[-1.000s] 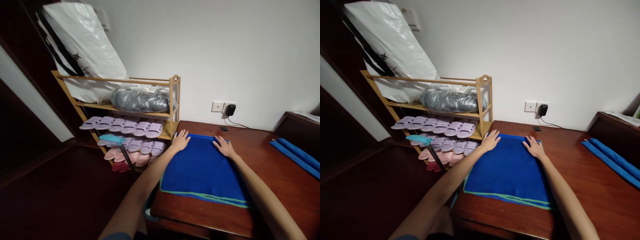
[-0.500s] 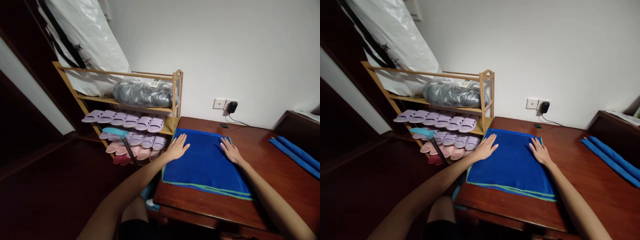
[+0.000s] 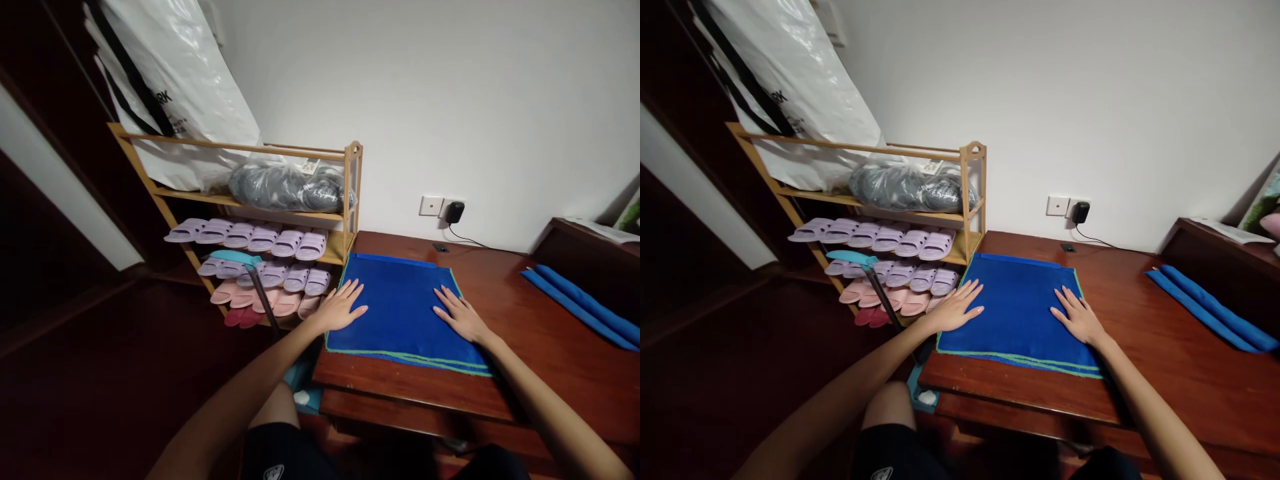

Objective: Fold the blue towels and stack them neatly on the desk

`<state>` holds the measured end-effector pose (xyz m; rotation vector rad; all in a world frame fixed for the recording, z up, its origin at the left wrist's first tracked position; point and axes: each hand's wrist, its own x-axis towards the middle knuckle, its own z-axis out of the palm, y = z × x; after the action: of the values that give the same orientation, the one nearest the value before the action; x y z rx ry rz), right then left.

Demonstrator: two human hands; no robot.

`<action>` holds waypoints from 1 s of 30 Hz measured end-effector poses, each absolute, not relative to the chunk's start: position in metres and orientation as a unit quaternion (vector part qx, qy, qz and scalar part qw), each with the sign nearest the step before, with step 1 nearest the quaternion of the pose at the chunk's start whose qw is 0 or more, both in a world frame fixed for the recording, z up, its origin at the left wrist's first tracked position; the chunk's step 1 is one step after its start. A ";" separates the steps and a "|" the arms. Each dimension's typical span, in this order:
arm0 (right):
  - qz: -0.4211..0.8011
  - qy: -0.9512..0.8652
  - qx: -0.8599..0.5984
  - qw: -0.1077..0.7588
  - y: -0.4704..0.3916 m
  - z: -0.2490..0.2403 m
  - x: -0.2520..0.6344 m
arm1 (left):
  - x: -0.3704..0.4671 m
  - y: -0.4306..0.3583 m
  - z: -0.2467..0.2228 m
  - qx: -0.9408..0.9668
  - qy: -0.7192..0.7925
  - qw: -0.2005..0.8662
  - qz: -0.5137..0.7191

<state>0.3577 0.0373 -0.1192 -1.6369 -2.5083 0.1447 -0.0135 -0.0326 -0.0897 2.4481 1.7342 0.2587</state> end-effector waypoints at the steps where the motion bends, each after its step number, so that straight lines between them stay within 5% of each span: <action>1: 0.048 -0.832 -0.548 0.070 0.033 -0.118 0.360 | -0.014 -0.037 -0.088 0.806 0.583 0.071 0.076; 6: 0.042 -0.824 -0.561 0.072 -0.003 -0.108 0.361 | 0.001 -0.066 -0.074 0.810 0.576 -0.002 0.113; 12: 0.029 -0.859 -0.505 0.073 -0.074 -0.110 0.345 | 0.010 -0.105 -0.080 0.875 0.473 0.051 0.092; 30: -0.005 -0.846 -0.532 0.026 -0.027 -0.111 0.298 | 0.028 -0.044 -0.092 0.873 0.476 0.026 0.105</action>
<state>0.2980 -0.0273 -0.1107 -1.6456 -2.6155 -0.0142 0.0279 -0.0436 -0.0921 2.6986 1.4702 0.3255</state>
